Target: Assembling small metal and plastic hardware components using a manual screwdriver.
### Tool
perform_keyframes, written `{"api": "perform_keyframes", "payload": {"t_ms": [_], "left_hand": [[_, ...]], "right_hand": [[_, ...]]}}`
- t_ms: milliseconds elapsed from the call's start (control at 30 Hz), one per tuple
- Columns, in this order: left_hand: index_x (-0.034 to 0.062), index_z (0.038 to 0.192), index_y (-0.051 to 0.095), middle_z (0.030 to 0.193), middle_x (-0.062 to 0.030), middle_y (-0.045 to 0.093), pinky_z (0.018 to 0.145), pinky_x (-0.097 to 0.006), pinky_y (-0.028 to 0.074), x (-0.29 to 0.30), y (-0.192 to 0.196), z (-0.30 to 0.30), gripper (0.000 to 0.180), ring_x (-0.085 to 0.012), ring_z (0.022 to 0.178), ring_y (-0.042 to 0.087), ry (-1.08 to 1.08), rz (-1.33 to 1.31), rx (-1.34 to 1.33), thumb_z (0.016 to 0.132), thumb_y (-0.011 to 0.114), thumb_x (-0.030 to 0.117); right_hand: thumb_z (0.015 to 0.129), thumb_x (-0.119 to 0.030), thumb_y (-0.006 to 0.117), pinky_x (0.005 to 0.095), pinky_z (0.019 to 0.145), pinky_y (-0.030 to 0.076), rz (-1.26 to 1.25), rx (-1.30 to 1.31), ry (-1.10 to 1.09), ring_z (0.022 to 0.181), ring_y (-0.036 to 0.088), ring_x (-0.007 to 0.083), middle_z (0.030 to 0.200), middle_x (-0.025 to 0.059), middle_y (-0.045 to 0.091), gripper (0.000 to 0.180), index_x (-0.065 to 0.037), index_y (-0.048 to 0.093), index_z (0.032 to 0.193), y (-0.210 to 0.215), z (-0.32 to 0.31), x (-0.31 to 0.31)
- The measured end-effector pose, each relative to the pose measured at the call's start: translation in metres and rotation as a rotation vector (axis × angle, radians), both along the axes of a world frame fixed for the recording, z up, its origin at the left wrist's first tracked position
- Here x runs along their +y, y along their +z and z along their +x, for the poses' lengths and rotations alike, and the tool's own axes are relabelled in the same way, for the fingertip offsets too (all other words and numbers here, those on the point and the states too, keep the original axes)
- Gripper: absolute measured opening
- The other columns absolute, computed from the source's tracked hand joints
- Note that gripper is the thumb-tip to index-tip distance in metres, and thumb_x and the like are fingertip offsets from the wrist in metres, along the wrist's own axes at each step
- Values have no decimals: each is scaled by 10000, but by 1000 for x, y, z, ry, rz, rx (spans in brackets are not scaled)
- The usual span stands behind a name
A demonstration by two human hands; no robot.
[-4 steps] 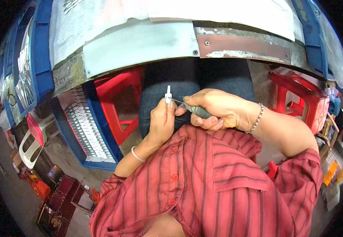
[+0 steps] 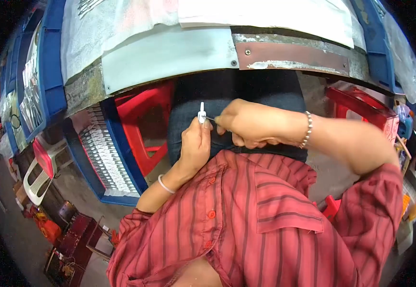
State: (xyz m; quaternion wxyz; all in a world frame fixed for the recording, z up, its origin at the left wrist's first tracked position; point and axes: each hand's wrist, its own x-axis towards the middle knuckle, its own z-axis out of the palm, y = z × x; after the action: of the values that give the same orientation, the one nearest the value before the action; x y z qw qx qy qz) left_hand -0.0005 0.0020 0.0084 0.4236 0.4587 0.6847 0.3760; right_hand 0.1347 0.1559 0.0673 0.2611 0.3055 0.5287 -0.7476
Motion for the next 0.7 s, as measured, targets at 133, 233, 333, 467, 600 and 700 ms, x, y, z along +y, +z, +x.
{"api": "perform_keyframes", "payload": {"t_ms": [133, 233, 333, 467, 600, 700], "left_hand": [[-52, 850, 490, 682, -253, 572, 553, -458, 438, 0, -7, -3, 144, -426, 650, 595, 14, -15, 53, 931, 456, 63], [-44, 859, 515, 698, -243, 578, 576, -448, 445, 4, 1, -1, 169, -412, 670, 601, 30, -79, 8, 938, 451, 91], [-34, 850, 535, 702, -231, 578, 588, -431, 448, 5, 4, -4, 195, -390, 670, 602, 34, -170, -72, 943, 447, 113], [-31, 862, 529, 699, -237, 571, 579, -438, 441, -2, 5, 1, 185, -408, 667, 591, 31, -120, -89, 936, 457, 122], [-26, 889, 532, 716, -260, 560, 576, -457, 430, -3, -8, 1, 191, -431, 686, 584, 4, -36, -5, 943, 450, 138], [-29, 914, 545, 739, -261, 568, 589, -449, 434, 5, 5, -3, 207, -432, 704, 588, 5, -92, -36, 953, 436, 144]], "right_hand": [[866, -124, 498, 386, 451, 466, 1025, 384, 512, 528, 621, 279, 616, 183, 601, 210, 49, 586, 948, 16, -12, -8], [824, -148, 566, 417, 538, 510, 1267, 257, 748, 584, 639, 339, 635, 187, 617, 240, 70, 597, 919, 35, -20, -10], [868, -214, 538, 331, 420, 423, 528, -10, 386, 496, 565, 214, 652, 166, 612, 275, 28, 610, 977, 34, -27, 17], [970, -293, 410, 240, 342, 283, -459, -434, -161, 381, 352, 85, 613, 89, 564, 349, 4, 580, 1040, 20, -12, 12], [871, -187, 516, 336, 388, 426, 695, 71, 534, 473, 558, 176, 606, 95, 584, 225, 11, 622, 865, 23, -19, 8], [752, -135, 573, 342, 444, 486, 1389, 359, 784, 579, 645, 227, 684, 125, 636, 183, 25, 623, 826, 28, -22, -17]]}}
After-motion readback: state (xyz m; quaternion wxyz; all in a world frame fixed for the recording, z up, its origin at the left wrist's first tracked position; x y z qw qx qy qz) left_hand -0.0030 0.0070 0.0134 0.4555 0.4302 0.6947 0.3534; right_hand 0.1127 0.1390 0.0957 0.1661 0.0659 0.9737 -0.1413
